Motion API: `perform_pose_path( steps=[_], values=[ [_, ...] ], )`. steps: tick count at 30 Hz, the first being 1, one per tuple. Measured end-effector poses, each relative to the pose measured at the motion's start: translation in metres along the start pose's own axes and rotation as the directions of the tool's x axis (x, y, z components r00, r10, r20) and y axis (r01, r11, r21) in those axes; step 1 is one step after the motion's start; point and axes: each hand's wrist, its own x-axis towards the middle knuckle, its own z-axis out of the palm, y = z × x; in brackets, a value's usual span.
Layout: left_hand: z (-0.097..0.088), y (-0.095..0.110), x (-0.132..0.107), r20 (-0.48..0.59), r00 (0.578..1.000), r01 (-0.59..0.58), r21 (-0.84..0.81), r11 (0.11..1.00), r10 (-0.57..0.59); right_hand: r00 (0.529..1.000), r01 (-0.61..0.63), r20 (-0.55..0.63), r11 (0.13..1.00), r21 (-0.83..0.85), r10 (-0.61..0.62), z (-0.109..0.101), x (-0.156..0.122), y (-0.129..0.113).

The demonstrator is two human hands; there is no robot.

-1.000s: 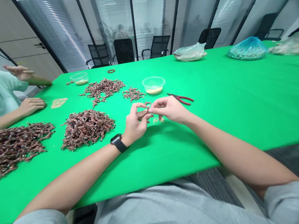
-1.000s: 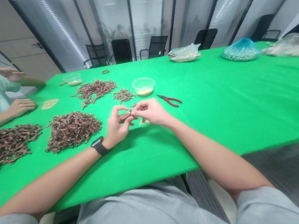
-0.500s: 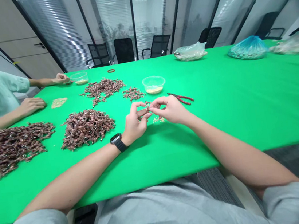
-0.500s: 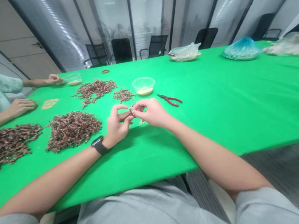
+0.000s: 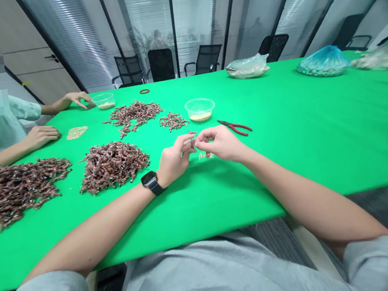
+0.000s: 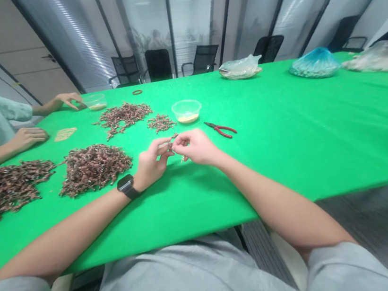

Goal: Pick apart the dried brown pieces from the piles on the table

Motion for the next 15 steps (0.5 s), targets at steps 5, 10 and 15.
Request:
perform_pose_path(
  steps=[5,10,15],
  values=[
    [-0.0042,-0.0094,0.0033,-0.023,0.955,-0.285,0.215,0.934,0.297,0.983,-0.181,0.046,0.963,0.2,0.175,-0.0004,-0.0016,-0.0031],
    [-0.0096,-0.0073,0.0067,0.026,0.96,-0.28,0.201,0.939,0.28,0.945,-0.327,0.156,0.866,0.379,0.289,-0.0009,-0.0022,-0.0056],
    [-0.0072,-0.0033,0.0056,-0.011,0.977,-0.21,0.12,0.97,0.213,0.93,-0.366,0.188,0.803,0.471,0.315,-0.0001,-0.001,-0.0032]
  ],
)
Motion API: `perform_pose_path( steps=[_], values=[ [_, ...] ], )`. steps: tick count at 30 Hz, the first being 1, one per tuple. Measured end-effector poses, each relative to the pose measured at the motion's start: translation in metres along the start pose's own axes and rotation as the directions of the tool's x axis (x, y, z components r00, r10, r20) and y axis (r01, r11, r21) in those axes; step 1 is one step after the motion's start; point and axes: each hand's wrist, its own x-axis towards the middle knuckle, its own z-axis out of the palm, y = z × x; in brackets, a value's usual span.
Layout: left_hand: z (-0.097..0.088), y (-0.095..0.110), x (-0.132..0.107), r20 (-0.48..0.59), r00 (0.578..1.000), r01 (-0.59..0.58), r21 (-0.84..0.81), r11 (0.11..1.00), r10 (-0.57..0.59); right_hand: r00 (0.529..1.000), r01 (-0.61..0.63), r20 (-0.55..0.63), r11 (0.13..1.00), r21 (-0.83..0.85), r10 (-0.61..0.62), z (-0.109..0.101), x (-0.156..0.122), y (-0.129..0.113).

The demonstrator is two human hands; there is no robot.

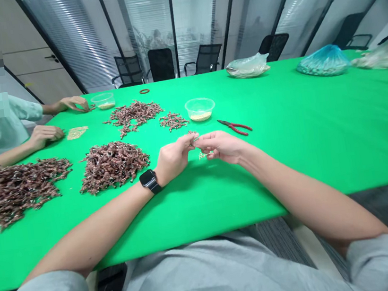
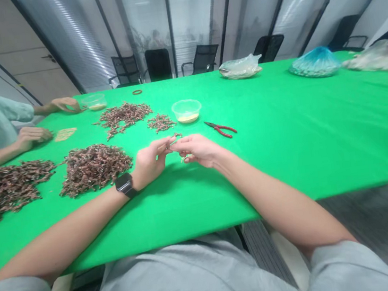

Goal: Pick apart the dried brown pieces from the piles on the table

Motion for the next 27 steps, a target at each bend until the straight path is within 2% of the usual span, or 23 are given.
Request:
perform_pose_path(
  steps=[7,16,22,27],
  values=[
    [0.004,0.01,0.0,-0.026,0.994,0.105,-0.128,0.986,-0.109,0.999,0.054,0.004,0.998,-0.017,-0.054,-0.002,0.002,0.004],
    [0.003,0.02,0.002,-0.021,0.96,0.274,-0.164,0.948,-0.281,0.992,0.122,-0.02,0.987,-0.101,-0.124,-0.002,0.004,0.007],
    [0.009,0.016,0.005,-0.02,0.903,0.394,-0.357,0.847,-0.429,0.963,0.227,-0.073,0.926,-0.303,-0.26,-0.005,0.007,0.004],
    [0.013,0.01,0.005,0.019,0.861,0.456,-0.47,0.756,-0.508,0.931,0.269,-0.075,0.813,-0.517,-0.356,-0.007,0.011,0.007]
  ],
)
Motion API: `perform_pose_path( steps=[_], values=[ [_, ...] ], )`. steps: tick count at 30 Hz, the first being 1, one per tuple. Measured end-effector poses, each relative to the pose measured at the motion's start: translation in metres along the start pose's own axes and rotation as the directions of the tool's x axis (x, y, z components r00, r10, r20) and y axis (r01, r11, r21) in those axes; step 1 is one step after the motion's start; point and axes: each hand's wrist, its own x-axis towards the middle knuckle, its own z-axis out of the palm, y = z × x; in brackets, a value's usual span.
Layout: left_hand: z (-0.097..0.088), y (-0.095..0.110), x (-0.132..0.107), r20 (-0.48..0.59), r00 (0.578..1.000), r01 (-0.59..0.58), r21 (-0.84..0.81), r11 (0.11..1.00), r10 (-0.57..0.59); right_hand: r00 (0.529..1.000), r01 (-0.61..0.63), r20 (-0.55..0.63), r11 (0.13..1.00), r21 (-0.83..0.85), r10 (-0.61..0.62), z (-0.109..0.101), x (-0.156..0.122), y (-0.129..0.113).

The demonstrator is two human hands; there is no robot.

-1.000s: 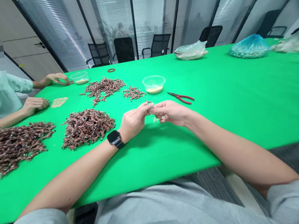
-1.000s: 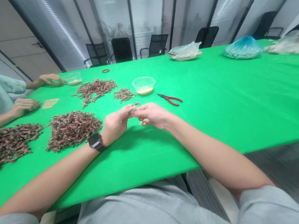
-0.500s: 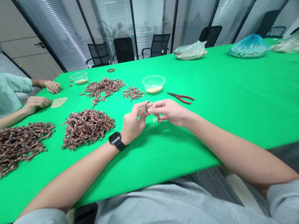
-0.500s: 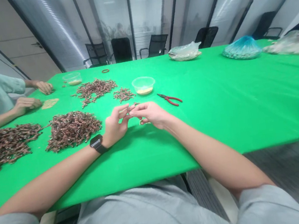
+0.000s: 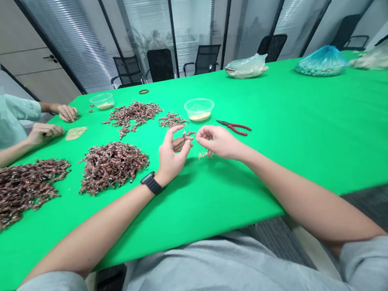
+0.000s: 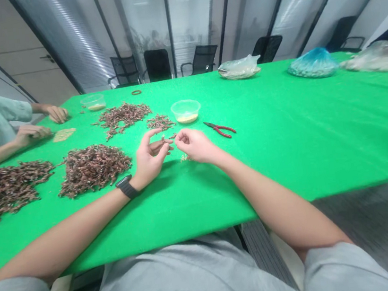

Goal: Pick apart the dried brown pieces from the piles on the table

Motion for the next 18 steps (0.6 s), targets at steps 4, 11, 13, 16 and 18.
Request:
perform_pose_path(
  steps=[4,11,13,16,18],
  values=[
    [-0.0019,0.0037,0.0004,0.014,1.0,-0.017,0.102,0.995,0.016,0.999,0.04,0.018,0.988,-0.148,-0.037,0.0026,-0.001,0.0039],
    [-0.0032,0.0089,0.0003,0.096,0.978,-0.201,0.238,0.95,0.183,0.998,0.068,0.013,0.98,-0.188,-0.067,0.0025,-0.0027,0.0013],
    [-0.0035,0.0091,0.0002,0.103,0.975,-0.217,0.242,0.946,0.197,0.998,0.063,0.004,0.983,-0.171,-0.064,0.0017,-0.0024,-0.0001],
    [-0.0039,0.0083,0.0,0.087,0.979,-0.203,0.243,0.949,0.187,0.998,0.057,-0.001,0.988,-0.146,-0.057,0.0013,-0.002,-0.0009],
    [-0.0041,0.0075,0.0,0.072,0.983,-0.181,0.245,0.952,0.168,0.999,0.047,-0.002,0.991,-0.128,-0.048,0.0017,-0.0019,-0.001]
  ],
)
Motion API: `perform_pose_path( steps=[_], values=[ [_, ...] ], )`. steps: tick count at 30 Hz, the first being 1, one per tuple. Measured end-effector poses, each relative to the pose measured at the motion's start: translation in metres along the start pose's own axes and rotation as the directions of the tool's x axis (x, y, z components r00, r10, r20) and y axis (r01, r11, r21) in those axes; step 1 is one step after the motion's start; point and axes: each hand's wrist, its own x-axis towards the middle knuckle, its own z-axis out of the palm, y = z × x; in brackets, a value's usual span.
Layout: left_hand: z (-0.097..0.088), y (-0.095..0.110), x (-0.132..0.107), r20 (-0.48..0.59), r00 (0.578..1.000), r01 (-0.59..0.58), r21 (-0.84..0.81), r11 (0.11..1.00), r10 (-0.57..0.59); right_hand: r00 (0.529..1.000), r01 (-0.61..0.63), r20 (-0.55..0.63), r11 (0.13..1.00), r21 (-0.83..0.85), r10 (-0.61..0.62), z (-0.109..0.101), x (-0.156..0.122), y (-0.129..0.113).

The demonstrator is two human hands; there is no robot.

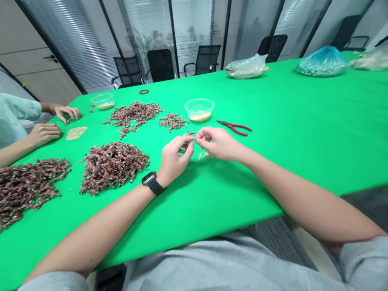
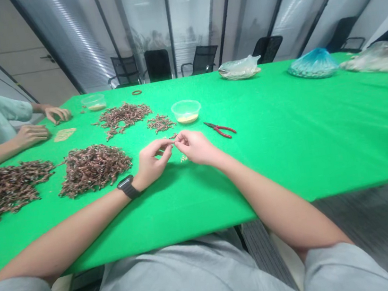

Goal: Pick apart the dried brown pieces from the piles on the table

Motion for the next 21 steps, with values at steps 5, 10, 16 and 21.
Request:
perform_pose_path(
  steps=[5,10,16,21],
  values=[
    [0.0005,-0.0009,0.0003,-0.009,0.999,0.034,-0.014,0.999,-0.034,0.997,-0.068,0.05,0.995,0.078,0.064,0.0004,-0.0006,-0.0021],
    [0.0007,-0.0012,0.0,-0.012,1.0,0.004,-0.012,1.0,-0.004,0.987,-0.138,0.096,0.982,0.129,0.127,-0.0007,-0.0008,-0.0044],
    [0.0011,-0.0024,-0.0011,-0.002,1.0,-0.014,0.016,1.0,0.014,0.984,-0.149,0.128,0.973,0.174,0.127,-0.0028,0.0008,-0.001],
    [0.001,-0.0033,-0.0001,0.002,1.0,-0.001,0.025,1.0,0.001,0.995,0.076,0.069,0.991,-0.114,-0.069,-0.0067,-0.0002,-0.0005]
  ],
)
